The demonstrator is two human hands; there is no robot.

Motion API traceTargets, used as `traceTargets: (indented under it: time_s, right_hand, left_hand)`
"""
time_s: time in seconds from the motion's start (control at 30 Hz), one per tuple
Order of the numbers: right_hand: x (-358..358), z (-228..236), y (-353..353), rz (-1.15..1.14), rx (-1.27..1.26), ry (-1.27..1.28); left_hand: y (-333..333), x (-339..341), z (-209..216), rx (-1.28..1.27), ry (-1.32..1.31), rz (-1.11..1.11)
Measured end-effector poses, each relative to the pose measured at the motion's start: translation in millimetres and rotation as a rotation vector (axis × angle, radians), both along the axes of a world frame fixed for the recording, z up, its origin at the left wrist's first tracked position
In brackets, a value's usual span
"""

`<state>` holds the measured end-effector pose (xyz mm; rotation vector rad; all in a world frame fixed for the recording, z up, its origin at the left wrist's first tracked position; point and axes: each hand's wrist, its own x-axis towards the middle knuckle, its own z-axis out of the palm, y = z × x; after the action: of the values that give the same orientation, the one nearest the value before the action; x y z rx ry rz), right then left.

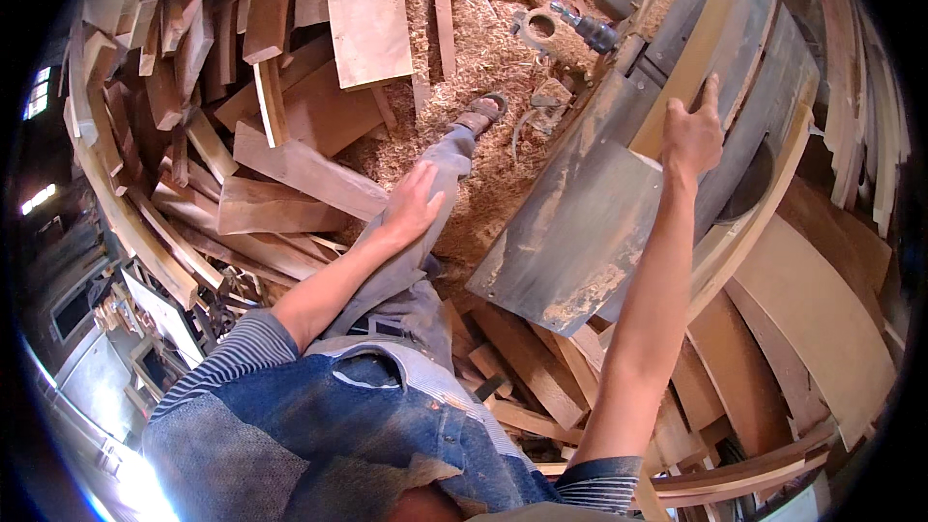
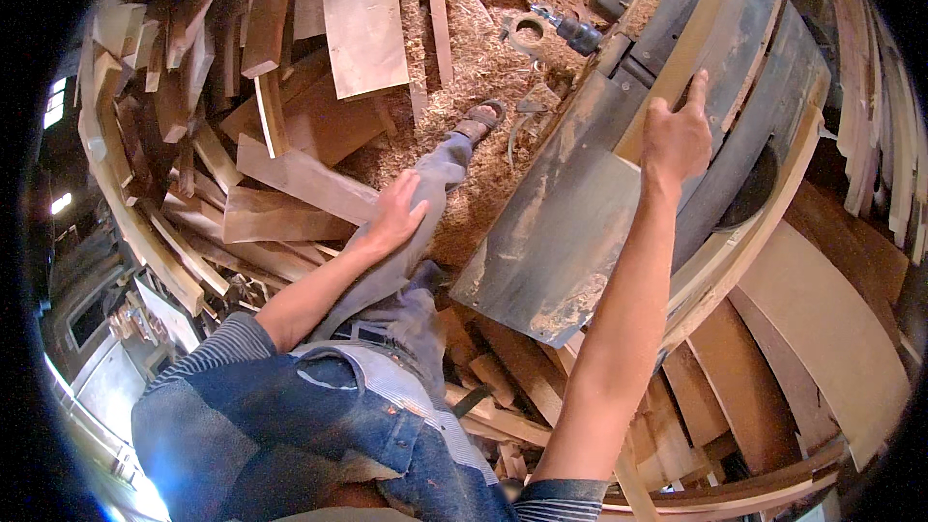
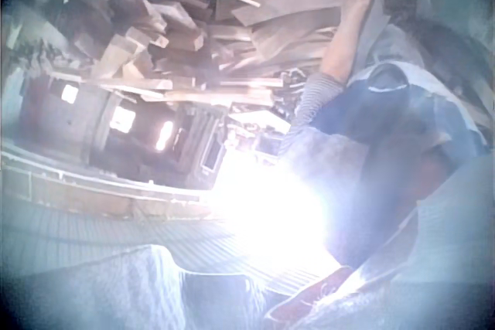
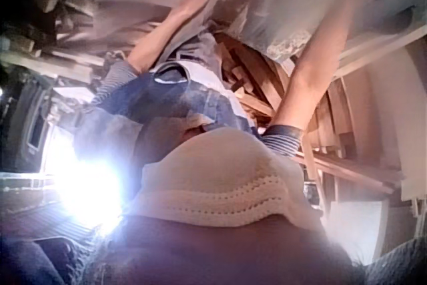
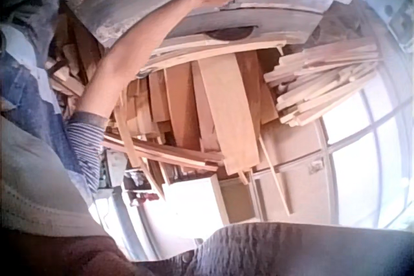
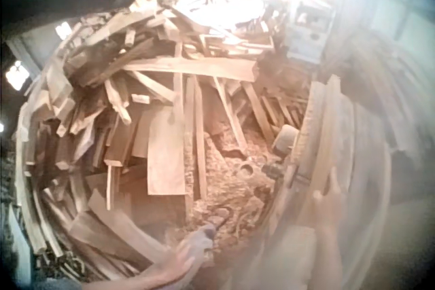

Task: The person processes various wood planks by hand using a surface joiner machine, sliding the planks across the blades to flatten them and moving them to a pile of scrap wood.

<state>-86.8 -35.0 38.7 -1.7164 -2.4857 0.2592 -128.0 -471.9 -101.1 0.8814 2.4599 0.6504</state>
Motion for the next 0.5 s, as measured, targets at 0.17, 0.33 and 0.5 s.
traceTargets:
  time_s: [0.17, 0.33, 0.5]
  right_hand:
    - [-17.1, -11.6, 46.4, 0.054, 0.130, 0.043]
    - [-38.2, -6.3, 79.9, 0.016, 0.051, -0.002]
    - [-50.0, -7.4, 101.5, 0.026, 0.089, 0.036]
  left_hand:
    - [4.0, -11.1, -4.2, -0.039, -0.086, 0.020]
    - [14.1, -21.4, -0.9, -0.044, 0.006, -0.042]
    - [28.1, -30.6, 5.0, -0.072, -0.020, -0.048]
